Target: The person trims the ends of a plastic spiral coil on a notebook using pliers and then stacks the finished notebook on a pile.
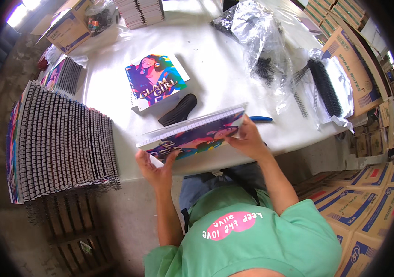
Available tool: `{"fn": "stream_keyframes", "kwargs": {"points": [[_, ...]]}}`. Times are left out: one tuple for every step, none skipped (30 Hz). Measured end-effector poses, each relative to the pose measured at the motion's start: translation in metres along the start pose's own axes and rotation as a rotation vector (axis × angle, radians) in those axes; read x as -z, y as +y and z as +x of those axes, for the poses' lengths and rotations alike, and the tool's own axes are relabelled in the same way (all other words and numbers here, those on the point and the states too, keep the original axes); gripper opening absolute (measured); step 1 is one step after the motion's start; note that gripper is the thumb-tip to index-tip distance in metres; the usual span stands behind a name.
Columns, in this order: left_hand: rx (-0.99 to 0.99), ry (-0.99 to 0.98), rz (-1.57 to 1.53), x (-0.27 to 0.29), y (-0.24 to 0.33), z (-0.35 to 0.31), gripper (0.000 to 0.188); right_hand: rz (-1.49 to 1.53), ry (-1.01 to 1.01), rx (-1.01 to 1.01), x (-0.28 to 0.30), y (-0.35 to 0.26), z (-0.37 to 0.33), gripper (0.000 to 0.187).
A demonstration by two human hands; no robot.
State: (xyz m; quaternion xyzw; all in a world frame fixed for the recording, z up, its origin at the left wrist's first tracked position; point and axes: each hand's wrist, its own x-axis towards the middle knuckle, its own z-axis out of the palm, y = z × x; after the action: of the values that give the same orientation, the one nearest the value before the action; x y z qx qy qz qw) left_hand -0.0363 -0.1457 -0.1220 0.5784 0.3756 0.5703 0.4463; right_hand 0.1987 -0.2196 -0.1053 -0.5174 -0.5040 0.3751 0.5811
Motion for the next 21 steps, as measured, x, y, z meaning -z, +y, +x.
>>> {"fn": "stream_keyframes", "kwargs": {"points": [[-0.031,-0.027,0.006,0.002,-0.001,-0.005,0.070,-0.083,-0.019,0.045,0.004,0.000,-0.002,0.059],[-0.052,-0.050,0.027,0.004,0.001,-0.012,0.069,-0.157,-0.034,0.089,0.007,0.002,-0.005,0.059],[-0.010,-0.064,-0.049,-0.009,0.009,-0.016,0.076,-0.008,-0.044,-0.008,0.004,0.009,-0.009,0.059],[-0.013,-0.043,-0.017,-0.012,0.008,-0.024,0.080,0.139,-0.051,-0.107,0.001,0.014,-0.013,0.060],[-0.027,-0.028,0.003,-0.018,0.008,-0.027,0.083,0.122,-0.039,-0.119,0.005,0.012,-0.012,0.060],[-0.042,-0.017,0.021,-0.022,0.008,-0.028,0.086,0.093,-0.059,-0.117,0.006,0.018,-0.013,0.060],[0.107,-0.005,-0.098,-0.020,0.007,-0.031,0.097,0.063,-0.074,-0.115,0.007,0.030,-0.015,0.061],[0.105,0.004,-0.055,-0.024,0.005,-0.033,0.097,0.028,-0.081,-0.113,0.012,0.036,-0.018,0.062],[0.107,0.013,-0.016,-0.029,0.001,-0.038,0.097,-0.109,-0.066,-0.060,0.005,0.031,-0.019,0.062],[0.108,0.017,0.023,-0.034,-0.002,-0.043,0.097,-0.245,-0.044,-0.006,-0.001,0.026,-0.018,0.063],[0.090,-0.011,0.095,-0.031,-0.002,-0.045,0.096,-0.161,-0.028,-0.068,0.000,0.029,-0.019,0.062],[0.064,-0.043,0.159,-0.019,-0.002,-0.041,0.095,-0.081,-0.004,-0.121,0.004,0.028,-0.017,0.061],[0.033,-0.069,0.217,-0.015,-0.005,-0.040,0.094,-0.119,-0.033,-0.146,0.006,0.024,-0.019,0.060],[-0.096,0.081,0.298,-0.022,0.007,-0.038,0.091,-0.156,-0.061,-0.168,0.005,0.021,-0.021,0.059],[-0.258,0.137,0.421,-0.033,0.029,-0.033,0.088,-0.228,-0.016,-0.054,0.002,0.018,-0.020,0.060],[-0.414,0.204,0.547,-0.047,0.050,-0.026,0.085,-0.302,0.031,0.048,0.000,0.016,-0.022,0.061],[-0.602,0.186,0.723,-0.064,0.072,-0.022,0.082,-0.275,0.074,0.048,-0.005,0.013,-0.022,0.045],[-0.632,0.064,0.898,-0.078,0.079,-0.023,0.068,-0.245,0.105,0.059,-0.005,0.010,-0.022,0.031],[-0.673,-0.075,1.052,-0.091,0.086,-0.027,0.054,-0.231,0.028,0.020,0.004,0.017,-0.027,0.032],[-0.662,-0.152,1.037,-0.094,0.086,-0.023,0.045,-0.352,-0.122,0.096,0.024,0.013,-0.030,0.039],[-0.650,-0.225,1.025,-0.093,0.086,-0.016,0.037,-0.244,-0.280,0.230,0.057,-0.018,-0.021,0.048]]}}
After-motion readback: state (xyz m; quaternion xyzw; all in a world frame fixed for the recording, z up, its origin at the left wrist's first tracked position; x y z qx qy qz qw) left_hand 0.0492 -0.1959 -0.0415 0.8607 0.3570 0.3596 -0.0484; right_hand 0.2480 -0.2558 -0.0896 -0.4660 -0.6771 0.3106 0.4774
